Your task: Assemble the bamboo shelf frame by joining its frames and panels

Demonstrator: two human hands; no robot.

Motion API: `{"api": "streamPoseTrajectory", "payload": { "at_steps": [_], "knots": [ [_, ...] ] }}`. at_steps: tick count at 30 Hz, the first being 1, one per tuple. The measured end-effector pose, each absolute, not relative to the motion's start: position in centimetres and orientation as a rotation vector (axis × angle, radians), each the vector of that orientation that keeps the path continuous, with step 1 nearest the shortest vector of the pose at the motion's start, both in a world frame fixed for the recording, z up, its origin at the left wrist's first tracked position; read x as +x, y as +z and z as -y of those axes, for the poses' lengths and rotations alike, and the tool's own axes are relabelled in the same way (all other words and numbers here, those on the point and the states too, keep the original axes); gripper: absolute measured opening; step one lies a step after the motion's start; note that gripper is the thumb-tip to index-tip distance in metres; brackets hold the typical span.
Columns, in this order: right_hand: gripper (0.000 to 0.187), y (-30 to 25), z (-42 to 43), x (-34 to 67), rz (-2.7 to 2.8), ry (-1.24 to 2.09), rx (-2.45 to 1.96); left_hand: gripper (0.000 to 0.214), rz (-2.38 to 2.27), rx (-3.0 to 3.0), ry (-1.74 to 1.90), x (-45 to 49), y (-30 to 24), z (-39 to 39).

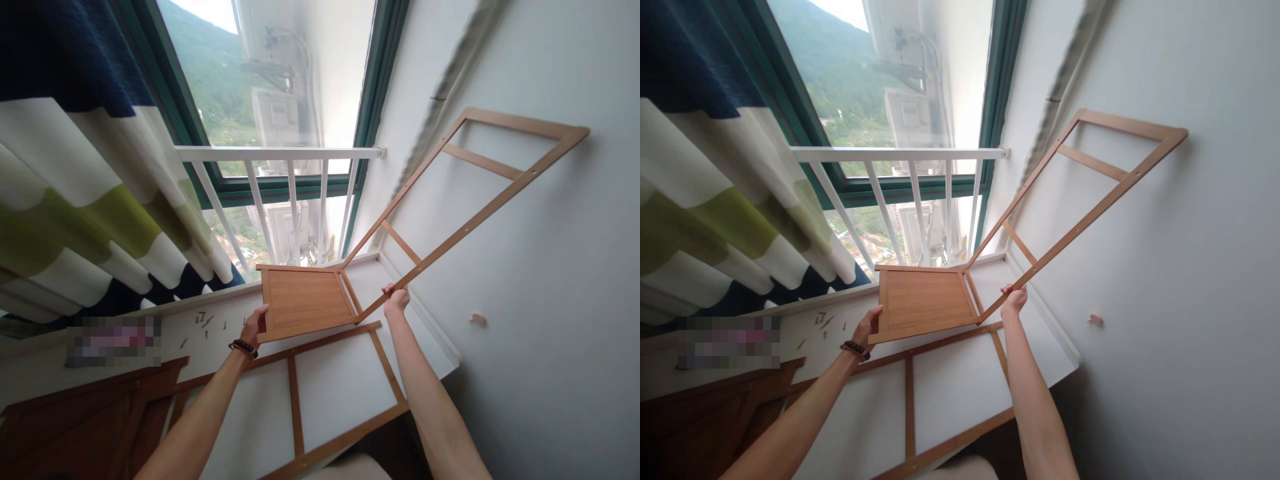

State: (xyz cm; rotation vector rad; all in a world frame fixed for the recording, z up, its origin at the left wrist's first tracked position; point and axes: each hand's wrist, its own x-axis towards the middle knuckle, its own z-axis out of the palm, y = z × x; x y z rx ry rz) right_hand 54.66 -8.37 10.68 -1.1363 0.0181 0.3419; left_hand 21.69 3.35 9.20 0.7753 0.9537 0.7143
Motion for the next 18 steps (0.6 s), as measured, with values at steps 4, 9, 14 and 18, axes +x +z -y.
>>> {"api": "streamPoseTrajectory", "payload": {
  "at_steps": [4,9,14,18],
  "knots": [
    [0.017,10.4,8.7,54.5,-0.050,0.366,-1.169,0.045,-0.871,0.710,0.669,21.6,9.3,-2.8],
    [0.010,9.6,9.6,54.5,-0.050,0.333,-1.252,0.060,-0.959,0.718,0.655,21.6,8.5,-2.7],
    [0.014,8.5,11.2,53.9,-0.022,0.272,-1.393,0.065,-1.032,0.836,0.605,21.4,7.7,-2.9],
    [0.022,7.3,13.5,52.0,0.158,0.312,-1.504,0.055,-1.110,0.895,0.632,21.1,6.5,-2.7]
  ]
}}
